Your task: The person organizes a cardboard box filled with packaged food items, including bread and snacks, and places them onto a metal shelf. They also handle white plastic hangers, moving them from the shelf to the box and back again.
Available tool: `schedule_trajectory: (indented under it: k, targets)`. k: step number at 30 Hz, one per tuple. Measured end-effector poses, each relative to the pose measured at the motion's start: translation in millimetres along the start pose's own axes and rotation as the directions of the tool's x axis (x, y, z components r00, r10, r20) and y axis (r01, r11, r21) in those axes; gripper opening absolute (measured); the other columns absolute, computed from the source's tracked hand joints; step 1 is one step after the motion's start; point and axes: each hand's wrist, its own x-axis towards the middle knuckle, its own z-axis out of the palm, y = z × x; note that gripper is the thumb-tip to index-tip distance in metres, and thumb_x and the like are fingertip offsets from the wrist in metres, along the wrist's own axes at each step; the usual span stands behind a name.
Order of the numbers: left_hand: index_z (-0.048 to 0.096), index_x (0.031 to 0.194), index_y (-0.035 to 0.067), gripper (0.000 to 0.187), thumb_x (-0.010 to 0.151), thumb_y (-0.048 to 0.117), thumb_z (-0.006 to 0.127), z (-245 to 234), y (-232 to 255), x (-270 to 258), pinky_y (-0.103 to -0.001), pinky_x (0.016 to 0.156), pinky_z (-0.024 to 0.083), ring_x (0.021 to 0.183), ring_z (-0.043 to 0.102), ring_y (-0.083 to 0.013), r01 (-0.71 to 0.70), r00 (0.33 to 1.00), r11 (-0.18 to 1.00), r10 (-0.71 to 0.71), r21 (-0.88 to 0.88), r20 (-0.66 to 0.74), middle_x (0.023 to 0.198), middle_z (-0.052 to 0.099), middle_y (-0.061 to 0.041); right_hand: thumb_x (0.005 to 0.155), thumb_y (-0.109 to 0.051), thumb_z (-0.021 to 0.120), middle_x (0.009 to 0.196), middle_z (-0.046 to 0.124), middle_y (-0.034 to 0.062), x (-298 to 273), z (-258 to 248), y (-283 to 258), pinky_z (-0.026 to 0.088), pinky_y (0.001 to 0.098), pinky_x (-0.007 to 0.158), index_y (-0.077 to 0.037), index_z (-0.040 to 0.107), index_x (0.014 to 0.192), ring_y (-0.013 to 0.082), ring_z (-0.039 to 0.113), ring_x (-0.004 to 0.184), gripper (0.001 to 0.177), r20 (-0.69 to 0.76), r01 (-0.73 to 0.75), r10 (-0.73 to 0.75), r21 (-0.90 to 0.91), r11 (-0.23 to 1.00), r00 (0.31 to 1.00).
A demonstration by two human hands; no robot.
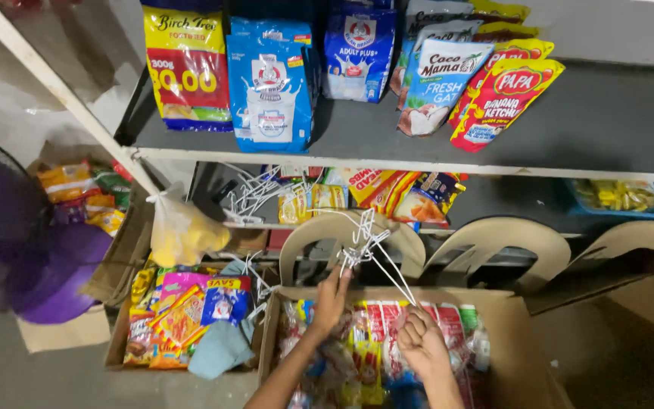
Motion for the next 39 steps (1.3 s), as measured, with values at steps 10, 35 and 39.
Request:
schedule_trajectory:
  k: [10,35,39]
  targets:
    - [0.068,0.107,0.006,0.022,0.105,0.024,0.056,13,-59,-263,-0.044,0.060,0.050,0.066,0.065,-0.0286,0.506,0.826,0.846,-0.531,0.167,0.190,0.074,0.068,-0.018,0.105,-0.032,0.048,0.050,0.021,-0.0055,-143,-246,35,0.020,0.0310,0.042,-0.016,0.051,0.073,0.0116,0.018,0.040,0.035,-0.004,-0.282,0.283,-0.082,0.956,0.959]
    - [0.067,0.109,0.000,0.026,0.105,0.020,0.050,29,-1,-239,-0.044,0.077,0.051,0.084,0.066,-0.0391,0.327,0.820,0.945,-0.271,0.023,-0.504,0.092,0.069,-0.021,0.109,-0.040,0.042,0.060,0.037,-0.0052,-128,-71,28,0.031,0.0284,0.044,-0.009,0.049,0.083,0.0086,0.033,0.047,0.041,0.001,-0.019,0.078,-0.967,0.254,0.997]
    - [0.062,0.094,0.000,0.031,0.109,0.022,0.049,24,28,-223,-0.041,0.068,0.049,0.069,0.056,-0.0281,0.293,0.778,0.956,-0.251,-0.021,-0.576,0.075,0.060,-0.012,0.106,-0.040,0.044,0.060,0.038,-0.0036,-137,-42,12,0.029,0.0285,0.046,-0.009,0.060,0.086,0.0085,0.035,0.051,0.040,0.079,0.076,-0.194,-0.997,-0.023,0.978]
